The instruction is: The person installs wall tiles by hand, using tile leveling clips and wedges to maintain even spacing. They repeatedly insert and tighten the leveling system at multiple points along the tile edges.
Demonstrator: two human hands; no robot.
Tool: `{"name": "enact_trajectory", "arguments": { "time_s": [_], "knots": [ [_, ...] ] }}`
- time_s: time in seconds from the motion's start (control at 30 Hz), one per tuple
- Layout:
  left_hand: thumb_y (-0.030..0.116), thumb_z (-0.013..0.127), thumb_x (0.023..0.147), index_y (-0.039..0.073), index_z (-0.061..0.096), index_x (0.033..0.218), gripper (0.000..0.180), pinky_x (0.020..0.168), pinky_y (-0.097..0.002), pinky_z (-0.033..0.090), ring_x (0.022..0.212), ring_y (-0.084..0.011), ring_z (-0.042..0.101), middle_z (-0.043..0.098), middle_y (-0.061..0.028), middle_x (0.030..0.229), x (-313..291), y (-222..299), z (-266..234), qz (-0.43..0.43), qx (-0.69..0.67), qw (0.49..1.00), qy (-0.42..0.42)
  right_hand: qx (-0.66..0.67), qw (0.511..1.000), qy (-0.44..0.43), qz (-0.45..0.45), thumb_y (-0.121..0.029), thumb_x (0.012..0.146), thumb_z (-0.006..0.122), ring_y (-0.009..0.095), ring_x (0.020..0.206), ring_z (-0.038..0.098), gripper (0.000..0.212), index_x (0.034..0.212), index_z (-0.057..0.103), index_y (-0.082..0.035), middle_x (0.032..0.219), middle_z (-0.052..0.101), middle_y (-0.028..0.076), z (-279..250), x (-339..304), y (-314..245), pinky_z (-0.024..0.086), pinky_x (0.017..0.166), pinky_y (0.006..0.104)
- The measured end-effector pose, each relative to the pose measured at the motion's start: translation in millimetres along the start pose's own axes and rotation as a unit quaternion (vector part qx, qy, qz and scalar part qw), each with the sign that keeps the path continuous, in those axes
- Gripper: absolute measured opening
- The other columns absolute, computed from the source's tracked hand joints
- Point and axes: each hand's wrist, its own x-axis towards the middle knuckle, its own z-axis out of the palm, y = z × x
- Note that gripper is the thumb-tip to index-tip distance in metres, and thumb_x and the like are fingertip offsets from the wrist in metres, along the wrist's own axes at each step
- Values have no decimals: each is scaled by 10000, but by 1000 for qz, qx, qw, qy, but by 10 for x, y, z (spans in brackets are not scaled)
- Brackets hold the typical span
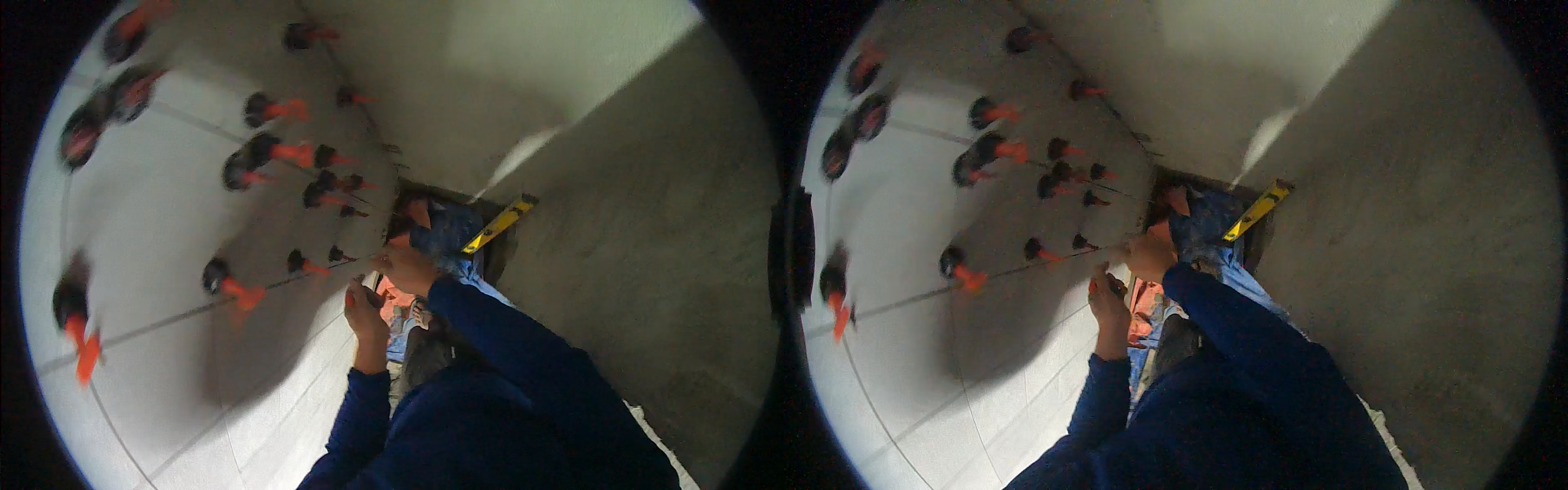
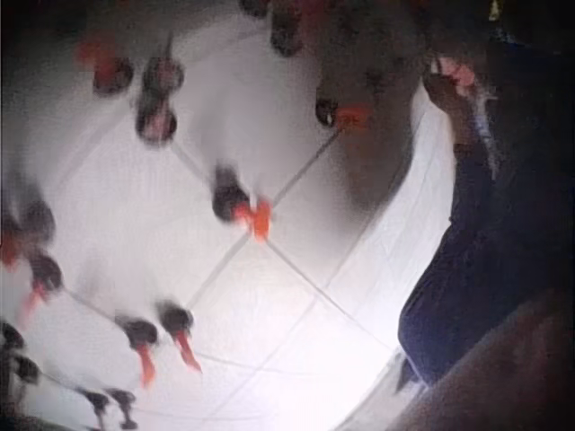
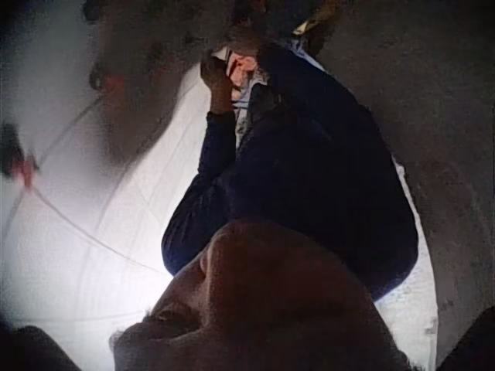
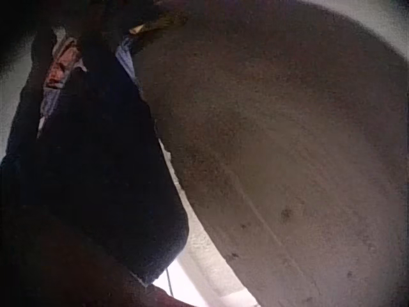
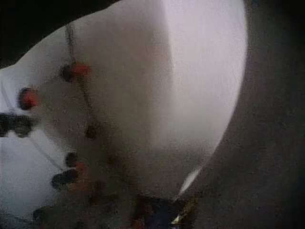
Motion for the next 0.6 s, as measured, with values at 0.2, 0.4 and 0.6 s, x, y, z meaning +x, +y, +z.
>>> {"name": "enact_trajectory", "arguments": {
  "time_s": [0.2,0.4,0.6],
  "knots": [
    [315,694,955,88,598,872,260,579,-279,430,603,-100,515,548,-6,682,57,425,164,-16,-153,988,26,-121,984,24,-126,-329,966,584,432,907,665,301,1080,667,-62,979,700,217,-52,-29,-588,529,783,518],
    [257,721,926,42,659,1017,241,603,-298,466,706,-130,593,621,-38,835,319,351,242,-40,-231,969,76,-186,975,-18,-120,-266,956,587,435,922,669,245,1067,651,-57,996,693,207,-5,227,-603,535,808,525],
    [216,659,956,83,636,1138,227,702,-332,497,847,-169,630,654,-51,976,405,256,98,-15,-204,979,11,-255,957,-34,-135,-194,942,568,432,914,679,238,1082,630,-12,1035,690,224,30,143,-615,545,781,534]
  ]
}}
